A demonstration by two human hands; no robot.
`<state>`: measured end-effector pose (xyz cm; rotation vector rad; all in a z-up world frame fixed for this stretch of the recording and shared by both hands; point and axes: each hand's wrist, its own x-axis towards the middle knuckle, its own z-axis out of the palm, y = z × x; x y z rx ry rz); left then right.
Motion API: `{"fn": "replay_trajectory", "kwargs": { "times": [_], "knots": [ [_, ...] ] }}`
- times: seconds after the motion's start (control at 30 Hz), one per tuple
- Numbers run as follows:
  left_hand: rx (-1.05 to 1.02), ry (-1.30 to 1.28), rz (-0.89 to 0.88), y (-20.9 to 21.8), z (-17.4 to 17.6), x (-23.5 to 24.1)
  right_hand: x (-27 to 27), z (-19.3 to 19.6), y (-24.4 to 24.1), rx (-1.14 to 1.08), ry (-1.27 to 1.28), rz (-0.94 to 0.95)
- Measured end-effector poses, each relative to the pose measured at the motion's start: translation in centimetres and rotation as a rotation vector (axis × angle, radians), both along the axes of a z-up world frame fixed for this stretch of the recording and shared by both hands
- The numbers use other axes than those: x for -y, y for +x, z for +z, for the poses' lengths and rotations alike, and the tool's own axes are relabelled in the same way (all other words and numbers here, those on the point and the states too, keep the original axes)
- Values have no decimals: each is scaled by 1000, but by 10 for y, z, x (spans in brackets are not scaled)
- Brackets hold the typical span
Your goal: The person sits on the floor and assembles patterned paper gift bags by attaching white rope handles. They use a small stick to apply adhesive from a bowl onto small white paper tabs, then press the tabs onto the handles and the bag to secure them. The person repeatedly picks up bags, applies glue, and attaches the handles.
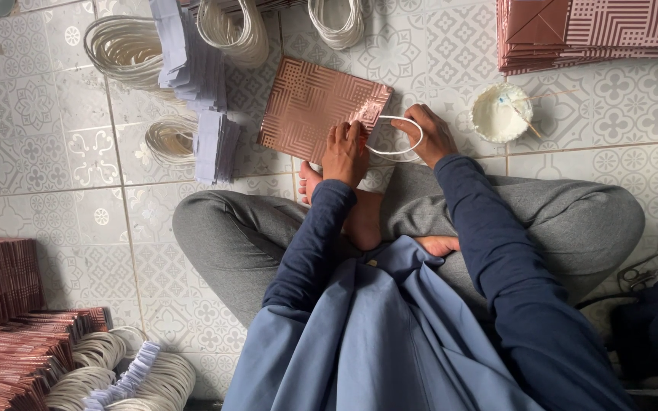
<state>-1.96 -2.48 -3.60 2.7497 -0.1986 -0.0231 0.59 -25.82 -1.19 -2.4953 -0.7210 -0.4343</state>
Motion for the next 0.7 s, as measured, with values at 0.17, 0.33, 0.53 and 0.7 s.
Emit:
{"fn": "replay_trajectory", "kwargs": {
  "times": [0.17,0.33,0.53,0.7],
  "knots": [
    [37,8,-6,-1,4,0,0,0,-1,-109,167,-39],
    [46,-8,-5,0,-3,-1,2,-10,2,3,103,-5],
    [77,-4,-6,-2,-2,2,3,-23,5,63,71,13],
    [-23,105,77,-3,-15,11,5,-20,4,27,69,27]
  ]
}}
